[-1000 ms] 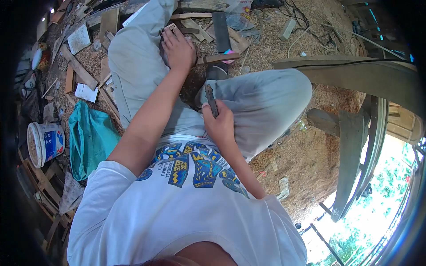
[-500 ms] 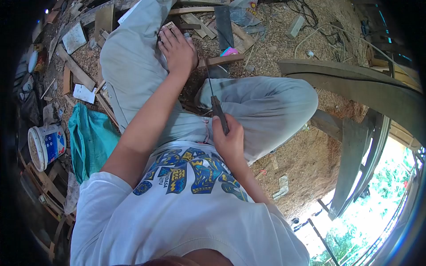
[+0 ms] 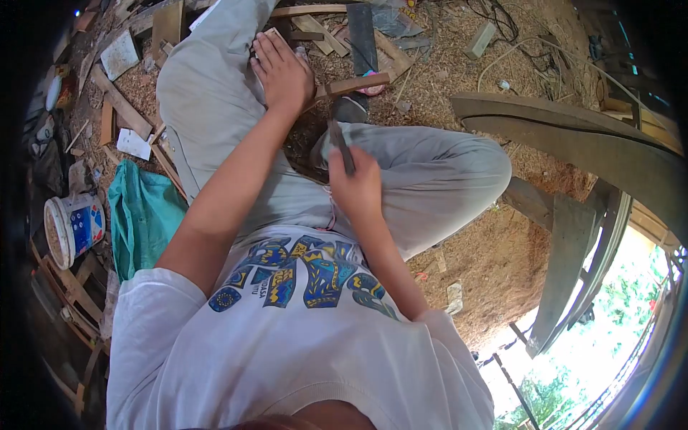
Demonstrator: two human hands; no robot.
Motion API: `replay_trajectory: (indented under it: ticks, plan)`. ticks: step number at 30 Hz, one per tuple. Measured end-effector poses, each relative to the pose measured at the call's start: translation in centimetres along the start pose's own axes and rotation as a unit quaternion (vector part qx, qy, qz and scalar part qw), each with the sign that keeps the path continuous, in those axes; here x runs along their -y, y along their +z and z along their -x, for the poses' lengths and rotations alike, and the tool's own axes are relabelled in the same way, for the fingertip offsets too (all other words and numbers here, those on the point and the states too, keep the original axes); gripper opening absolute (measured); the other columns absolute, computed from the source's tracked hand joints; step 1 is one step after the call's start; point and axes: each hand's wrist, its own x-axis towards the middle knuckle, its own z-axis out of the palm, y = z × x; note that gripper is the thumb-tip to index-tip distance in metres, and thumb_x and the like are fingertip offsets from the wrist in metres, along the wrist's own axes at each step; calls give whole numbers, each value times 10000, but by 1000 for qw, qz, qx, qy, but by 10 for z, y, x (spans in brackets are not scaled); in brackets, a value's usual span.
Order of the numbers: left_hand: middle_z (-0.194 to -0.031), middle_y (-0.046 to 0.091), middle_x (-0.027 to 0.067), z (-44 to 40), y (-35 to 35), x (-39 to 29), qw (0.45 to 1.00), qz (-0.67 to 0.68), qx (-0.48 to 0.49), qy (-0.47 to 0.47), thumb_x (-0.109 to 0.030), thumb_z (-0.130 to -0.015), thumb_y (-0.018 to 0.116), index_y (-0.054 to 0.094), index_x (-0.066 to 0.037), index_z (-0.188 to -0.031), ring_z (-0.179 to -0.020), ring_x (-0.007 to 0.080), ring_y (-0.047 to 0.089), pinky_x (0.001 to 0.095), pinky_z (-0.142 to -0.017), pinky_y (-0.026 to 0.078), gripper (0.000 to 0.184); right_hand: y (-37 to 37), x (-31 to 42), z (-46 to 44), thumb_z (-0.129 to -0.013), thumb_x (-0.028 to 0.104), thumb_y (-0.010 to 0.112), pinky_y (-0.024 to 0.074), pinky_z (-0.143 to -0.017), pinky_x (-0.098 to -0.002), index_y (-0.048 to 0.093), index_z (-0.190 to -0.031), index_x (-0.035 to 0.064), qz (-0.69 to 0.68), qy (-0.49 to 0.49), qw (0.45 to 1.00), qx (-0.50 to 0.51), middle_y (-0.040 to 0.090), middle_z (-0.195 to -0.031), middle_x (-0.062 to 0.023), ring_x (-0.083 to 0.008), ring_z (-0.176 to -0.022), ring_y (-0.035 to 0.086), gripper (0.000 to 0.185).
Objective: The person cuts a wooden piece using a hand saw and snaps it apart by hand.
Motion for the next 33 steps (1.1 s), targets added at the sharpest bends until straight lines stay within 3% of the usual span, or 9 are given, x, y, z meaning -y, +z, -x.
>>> replay_trajectory:
  ticks: [5,6,7,10,13,20,23,30,33]
  plan:
    - [-1684,268,320,0,-8,0,999,-10,-25,-31,-294,-1013,555,272,117,-1610,-1582,464,257,597,-1272,234,778,-17,-4,21,-1012,213,670,386,-552,-370,599,-796,-40,-12,1,1000,7,491,-604,-103,-94,-620,440,340]
    - [-1664,300,323,2,-11,-2,999,-21,-30,-35,-290,-995,582,308,117,-1592,-1562,469,292,585,-1261,259,773,-27,-5,38,-1015,219,669,380,-552,-367,595,-795,-42,-36,51,998,19,486,-606,-88,-94,-623,431,349]
    - [-1489,473,295,2,-19,-4,996,-41,-73,-16,-289,-955,640,471,100,-1428,-1401,467,455,562,-1152,381,635,-33,-5,44,-1017,224,668,374,-552,-364,591,-794,-44,-59,102,993,32,481,-608,-73,-93,-626,422,357]
    - [-1270,552,233,2,-35,-11,998,-2,-5,-65,-333,-938,686,562,41,-1191,-1206,434,531,542,-1018,441,469,-23,-17,20,-1020,230,666,353,-548,-343,595,-787,-38,-51,58,997,18,471,-616,-18,-77,-635,412,362]
    - [-1157,559,186,0,-36,-11,995,-12,16,-100,-367,-942,679,574,-3,-1067,-1133,379,529,517,-981,438,399,-10,-9,-16,-1019,236,669,351,-549,-337,596,-776,-34,-77,49,995,31,480,-617,-13,-71,-638,419,371]
    - [-1203,566,203,-1,-34,-10,992,-17,54,-116,-475,-907,734,615,2,-1115,-1160,410,534,527,-1003,438,534,-29,-17,32,-1009,251,681,382,-560,-363,601,-794,-53,-56,109,992,24,492,-610,-87,-101,-628,427,381]
    - [-1205,568,202,-4,-33,-11,991,-28,70,-106,-497,-901,738,636,-8,-1136,-1171,406,535,526,-1013,433,551,-5,-17,-3,-1014,244,675,397,-568,-386,586,-777,-47,-43,-8,999,-2,517,-620,-160,-114,-616,442,386]
    - [-1205,578,196,-3,-33,-9,993,-31,75,-83,-495,-908,740,643,-8,-1144,-1176,399,544,538,-1006,432,550,-26,-7,26,-1010,234,675,407,-573,-382,596,-787,-45,13,-6,1000,7,504,-616,-141,-111,-632,464,366]
    - [-1204,578,193,-2,-31,-7,993,-41,75,-76,-497,-915,736,641,-5,-1143,-1173,397,546,539,-999,434,550,-13,-13,21,-993,227,686,431,-570,-415,621,-793,-42,1,-17,1000,-9,559,-624,-191,-215,-557,536,343]
